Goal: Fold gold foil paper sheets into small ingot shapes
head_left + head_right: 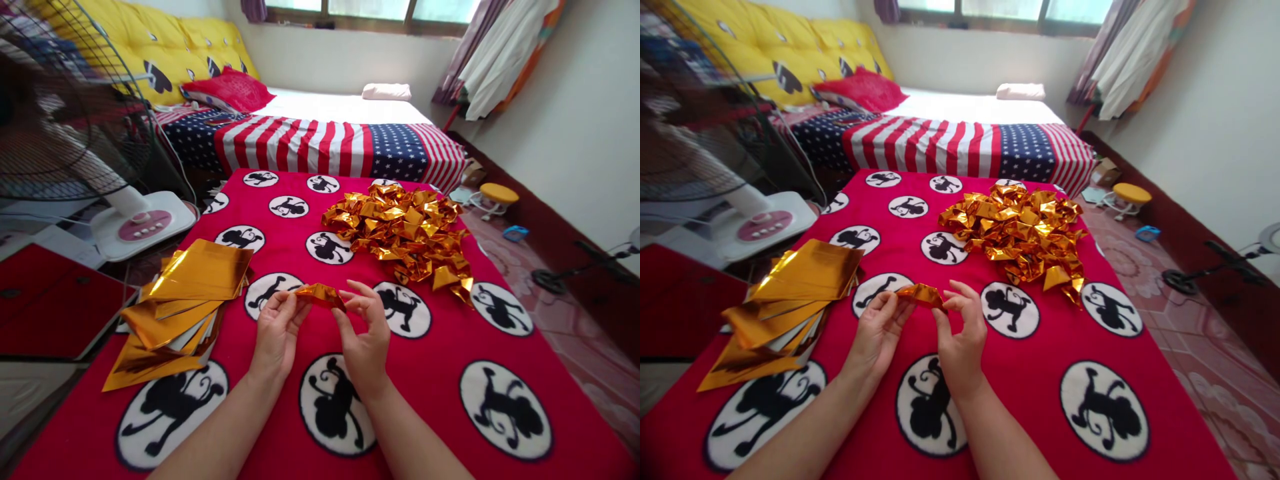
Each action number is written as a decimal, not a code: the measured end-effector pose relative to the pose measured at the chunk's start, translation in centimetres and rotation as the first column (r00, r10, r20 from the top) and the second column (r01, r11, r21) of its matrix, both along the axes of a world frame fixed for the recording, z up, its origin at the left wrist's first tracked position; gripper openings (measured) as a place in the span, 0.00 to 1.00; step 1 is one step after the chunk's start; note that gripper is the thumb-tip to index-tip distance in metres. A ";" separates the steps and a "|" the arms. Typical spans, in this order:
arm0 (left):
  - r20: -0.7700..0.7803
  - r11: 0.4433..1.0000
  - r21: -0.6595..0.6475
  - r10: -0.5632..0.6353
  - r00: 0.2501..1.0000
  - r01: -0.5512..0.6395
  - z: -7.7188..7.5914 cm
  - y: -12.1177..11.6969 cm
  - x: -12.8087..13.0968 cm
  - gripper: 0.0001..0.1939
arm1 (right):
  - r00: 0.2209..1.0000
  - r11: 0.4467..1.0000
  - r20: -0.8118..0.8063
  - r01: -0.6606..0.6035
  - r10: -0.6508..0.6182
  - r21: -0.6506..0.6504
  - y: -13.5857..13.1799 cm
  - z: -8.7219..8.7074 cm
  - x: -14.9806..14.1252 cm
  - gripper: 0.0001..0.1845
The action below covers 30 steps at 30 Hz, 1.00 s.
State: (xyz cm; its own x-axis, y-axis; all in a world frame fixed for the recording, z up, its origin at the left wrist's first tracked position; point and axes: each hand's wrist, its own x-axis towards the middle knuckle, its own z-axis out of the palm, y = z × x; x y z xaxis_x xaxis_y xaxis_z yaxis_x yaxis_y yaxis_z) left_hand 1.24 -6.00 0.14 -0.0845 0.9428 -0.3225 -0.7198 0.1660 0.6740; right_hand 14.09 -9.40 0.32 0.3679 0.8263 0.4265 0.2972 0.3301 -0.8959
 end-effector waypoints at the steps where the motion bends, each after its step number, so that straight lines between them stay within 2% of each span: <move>1: -0.001 1.000 0.004 0.004 1.000 -0.004 0.0 0.0 0.0 0.17 | 0.997 0.999 0.082 0.014 -0.017 0.037 0.0 0.0 0.2 0.05; 4: 0.001 1.000 0.017 0.014 1.000 -0.014 0.0 -0.1 0.1 0.17 | 0.970 0.996 0.234 0.054 -0.070 0.073 0.2 0.0 0.5 0.08; 6: -0.001 0.999 0.031 0.016 1.000 -0.016 -0.1 -0.1 0.1 0.17 | 0.959 0.996 0.270 0.071 -0.081 0.046 0.4 -0.3 0.6 0.10; 8: -0.001 0.998 0.051 0.024 1.000 -0.024 -0.2 0.0 0.2 0.16 | 0.960 0.997 0.270 0.066 -0.074 0.038 0.4 -0.5 0.5 0.09; 13: 0.023 0.997 0.068 0.043 0.999 -0.044 -0.4 0.0 0.2 0.15 | 0.991 0.998 0.132 -0.022 0.014 0.056 0.2 -0.3 0.1 0.04; 21: 0.013 0.998 0.045 0.045 0.999 -0.045 -0.2 -0.2 0.5 0.16 | 0.994 0.996 -0.075 0.080 -0.083 -0.042 0.3 -0.2 -0.2 0.01; 30: -0.179 0.998 0.066 0.022 0.984 -0.011 -0.2 -0.1 0.3 0.18 | 0.991 0.993 -0.099 0.081 -0.090 -0.090 0.5 -0.3 0.3 0.01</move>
